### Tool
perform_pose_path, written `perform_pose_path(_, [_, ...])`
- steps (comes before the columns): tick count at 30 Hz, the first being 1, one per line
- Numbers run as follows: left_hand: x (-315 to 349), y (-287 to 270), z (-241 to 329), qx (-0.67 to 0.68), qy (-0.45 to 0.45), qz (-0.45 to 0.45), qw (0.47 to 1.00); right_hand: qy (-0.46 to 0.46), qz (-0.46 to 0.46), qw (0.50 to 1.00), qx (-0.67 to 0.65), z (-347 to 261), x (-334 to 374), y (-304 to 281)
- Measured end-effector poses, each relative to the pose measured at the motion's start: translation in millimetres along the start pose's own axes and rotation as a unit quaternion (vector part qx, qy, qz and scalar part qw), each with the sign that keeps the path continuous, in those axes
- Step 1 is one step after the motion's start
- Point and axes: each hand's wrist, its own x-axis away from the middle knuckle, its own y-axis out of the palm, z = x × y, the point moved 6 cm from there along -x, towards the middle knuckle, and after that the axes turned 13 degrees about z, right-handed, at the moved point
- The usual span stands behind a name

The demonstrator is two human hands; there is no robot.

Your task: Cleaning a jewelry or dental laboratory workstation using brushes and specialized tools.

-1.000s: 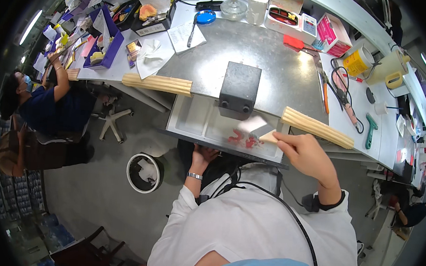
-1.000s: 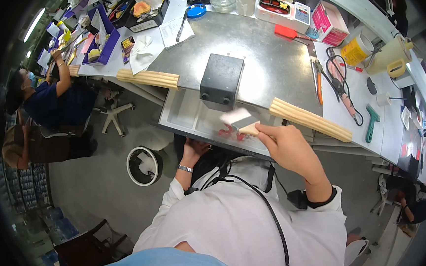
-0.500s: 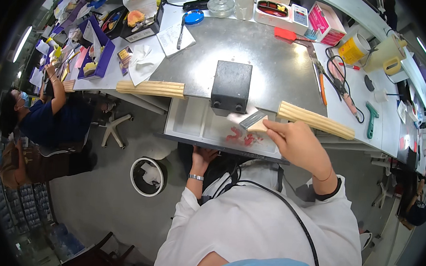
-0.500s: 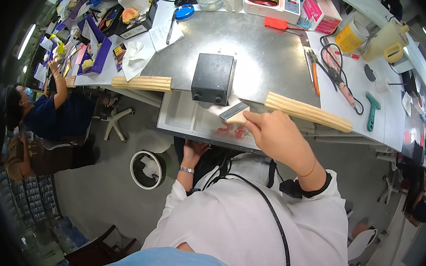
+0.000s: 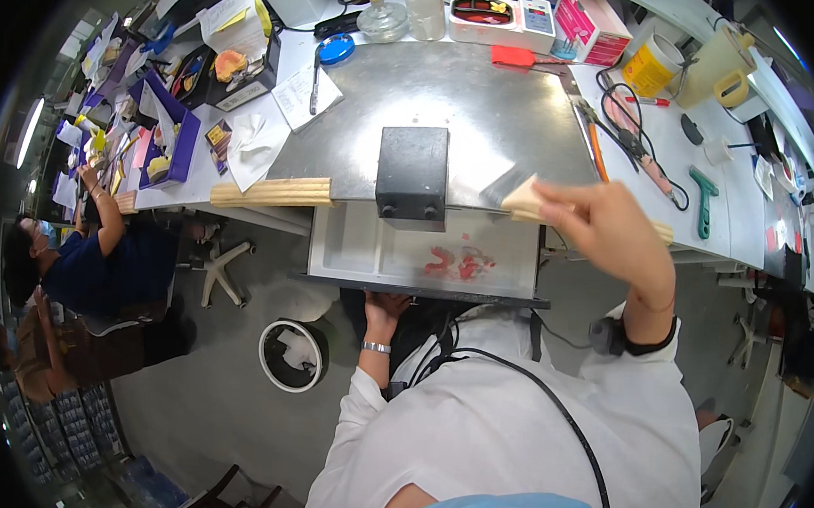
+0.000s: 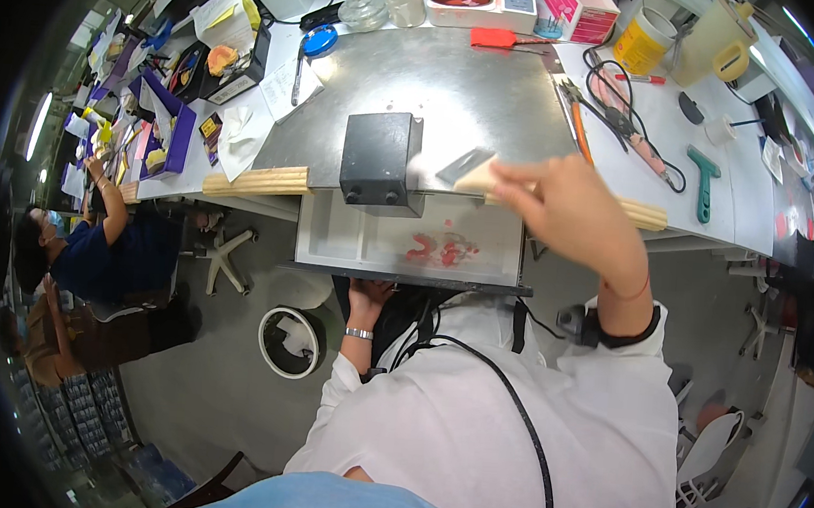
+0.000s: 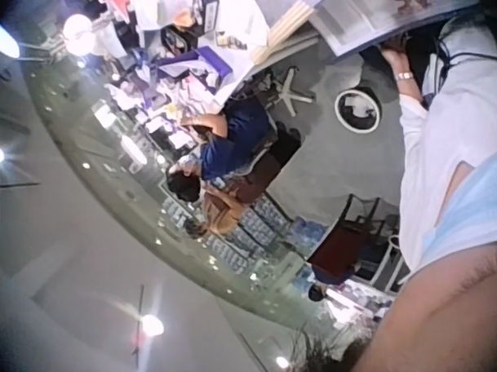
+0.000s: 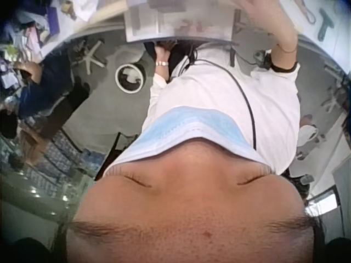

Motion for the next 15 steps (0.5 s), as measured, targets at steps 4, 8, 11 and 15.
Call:
perform_pose_path(4, [-3.3,-6.3,0.0,0.004,-0.001,0.02,1.0,-0.079,0.123,0.989,0.037,36.8,-49.3,10.4])
perform_pose_path(8, [1.6,-1.4,3.0,-0.004,0.015,0.012,1.0,-0.09,0.092,0.991,0.04,43.4,-62.7,80.2])
perform_pose_path(11, [0.0,-4.8,2.6,-0.012,0.018,0.007,1.0,-0.072,0.095,0.983,0.141,27.2,-26.4,113.7])
perform_pose_path(15, [1.6,-3.0,4.1,0.009,0.023,0.016,1.0,-0.082,0.007,0.985,0.151,12.9,12.7,91.9])
